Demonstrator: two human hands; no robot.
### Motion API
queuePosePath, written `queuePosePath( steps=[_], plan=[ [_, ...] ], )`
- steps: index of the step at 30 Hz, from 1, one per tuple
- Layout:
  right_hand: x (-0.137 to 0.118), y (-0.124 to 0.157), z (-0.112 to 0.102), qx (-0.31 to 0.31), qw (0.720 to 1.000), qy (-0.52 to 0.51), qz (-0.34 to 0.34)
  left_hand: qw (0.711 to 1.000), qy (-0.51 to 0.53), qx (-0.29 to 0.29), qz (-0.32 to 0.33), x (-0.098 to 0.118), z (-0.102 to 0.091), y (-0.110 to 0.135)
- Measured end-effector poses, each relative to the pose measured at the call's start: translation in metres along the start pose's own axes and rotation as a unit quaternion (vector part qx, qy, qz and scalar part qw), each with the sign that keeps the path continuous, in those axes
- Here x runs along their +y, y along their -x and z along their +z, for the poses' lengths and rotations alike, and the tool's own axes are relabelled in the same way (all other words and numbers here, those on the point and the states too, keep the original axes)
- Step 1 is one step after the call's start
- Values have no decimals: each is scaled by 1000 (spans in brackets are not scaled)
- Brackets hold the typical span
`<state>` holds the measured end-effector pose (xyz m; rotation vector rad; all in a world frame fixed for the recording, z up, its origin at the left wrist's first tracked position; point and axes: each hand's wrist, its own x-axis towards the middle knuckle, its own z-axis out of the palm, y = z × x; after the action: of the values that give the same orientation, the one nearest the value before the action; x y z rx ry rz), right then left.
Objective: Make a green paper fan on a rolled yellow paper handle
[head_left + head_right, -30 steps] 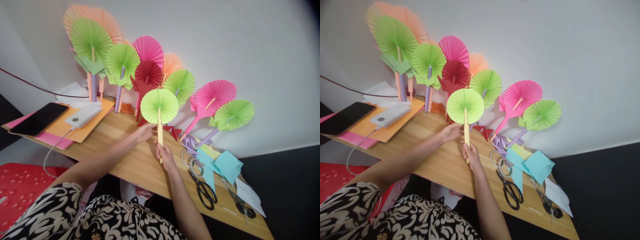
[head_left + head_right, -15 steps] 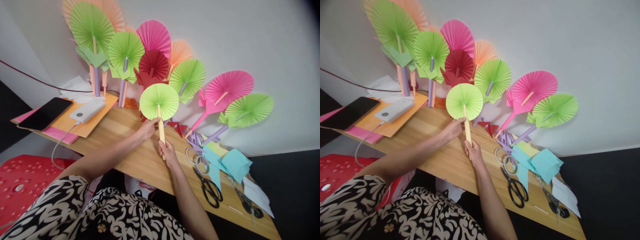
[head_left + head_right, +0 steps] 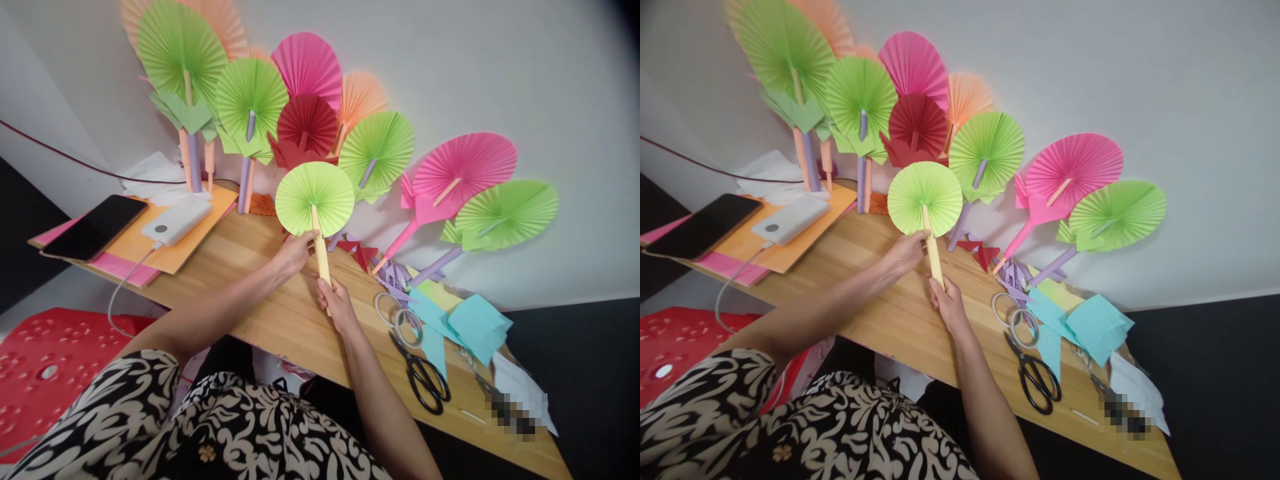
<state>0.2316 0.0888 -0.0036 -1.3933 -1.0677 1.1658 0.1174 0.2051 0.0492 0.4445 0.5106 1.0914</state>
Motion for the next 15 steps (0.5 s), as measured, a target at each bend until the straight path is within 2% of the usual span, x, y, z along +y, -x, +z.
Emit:
queuePosePath(
  steps=[9,15],
  plan=[
    [-1,2,0,-8,1000,-5,3,1000,18,-22,4,3,-2,-3],
    [2,1,-1,4,1000,-20,-16,993,-6,-112,-37,-11,-2,9]
  ],
)
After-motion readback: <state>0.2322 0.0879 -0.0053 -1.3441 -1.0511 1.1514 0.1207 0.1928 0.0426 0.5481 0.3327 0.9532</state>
